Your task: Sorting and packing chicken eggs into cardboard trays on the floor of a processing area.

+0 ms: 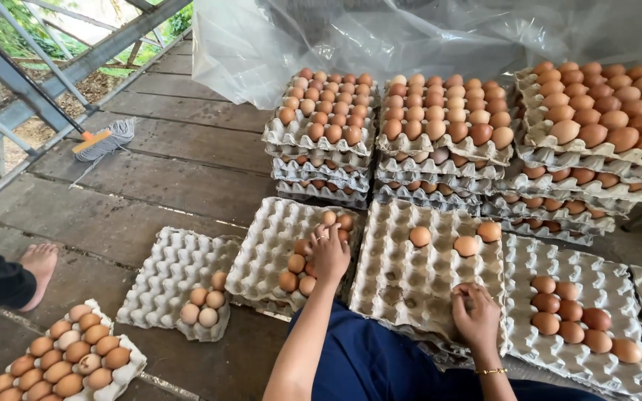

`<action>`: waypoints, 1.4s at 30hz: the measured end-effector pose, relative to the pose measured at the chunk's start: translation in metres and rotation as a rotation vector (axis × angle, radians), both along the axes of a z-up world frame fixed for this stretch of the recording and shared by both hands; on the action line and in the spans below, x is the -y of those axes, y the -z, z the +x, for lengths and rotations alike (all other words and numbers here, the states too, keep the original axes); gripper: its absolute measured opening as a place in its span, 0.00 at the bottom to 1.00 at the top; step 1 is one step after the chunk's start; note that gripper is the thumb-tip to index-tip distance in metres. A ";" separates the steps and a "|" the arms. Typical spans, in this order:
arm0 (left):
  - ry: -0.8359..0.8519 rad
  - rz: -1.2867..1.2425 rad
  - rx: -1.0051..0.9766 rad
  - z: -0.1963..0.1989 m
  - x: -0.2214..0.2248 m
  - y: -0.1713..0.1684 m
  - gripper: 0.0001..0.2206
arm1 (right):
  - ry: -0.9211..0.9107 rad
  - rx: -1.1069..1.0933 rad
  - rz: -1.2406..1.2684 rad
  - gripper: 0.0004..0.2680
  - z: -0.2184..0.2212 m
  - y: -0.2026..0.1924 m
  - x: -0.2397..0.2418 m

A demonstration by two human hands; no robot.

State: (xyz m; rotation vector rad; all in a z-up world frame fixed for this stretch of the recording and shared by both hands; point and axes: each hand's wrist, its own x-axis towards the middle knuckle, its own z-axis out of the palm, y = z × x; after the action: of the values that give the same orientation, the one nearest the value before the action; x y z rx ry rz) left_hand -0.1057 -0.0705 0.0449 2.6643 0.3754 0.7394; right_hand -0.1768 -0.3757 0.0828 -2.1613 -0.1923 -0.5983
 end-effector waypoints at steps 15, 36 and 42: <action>0.386 -0.191 -0.013 -0.013 0.097 -0.013 0.14 | -0.016 0.044 0.005 0.02 -0.003 -0.002 -0.001; 0.340 -0.165 0.054 -0.051 0.115 -0.031 0.14 | -0.007 -0.017 -0.078 0.03 -0.002 0.003 0.007; 0.329 -0.149 0.092 -0.056 0.115 -0.036 0.14 | -0.010 -0.020 -0.087 0.03 -0.002 0.005 0.007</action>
State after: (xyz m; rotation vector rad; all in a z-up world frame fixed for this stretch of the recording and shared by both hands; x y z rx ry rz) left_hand -0.1617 -0.1858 0.0808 2.4566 -0.0329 0.6962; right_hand -0.1784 -0.3829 0.0782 -2.2479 -0.2218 -0.5713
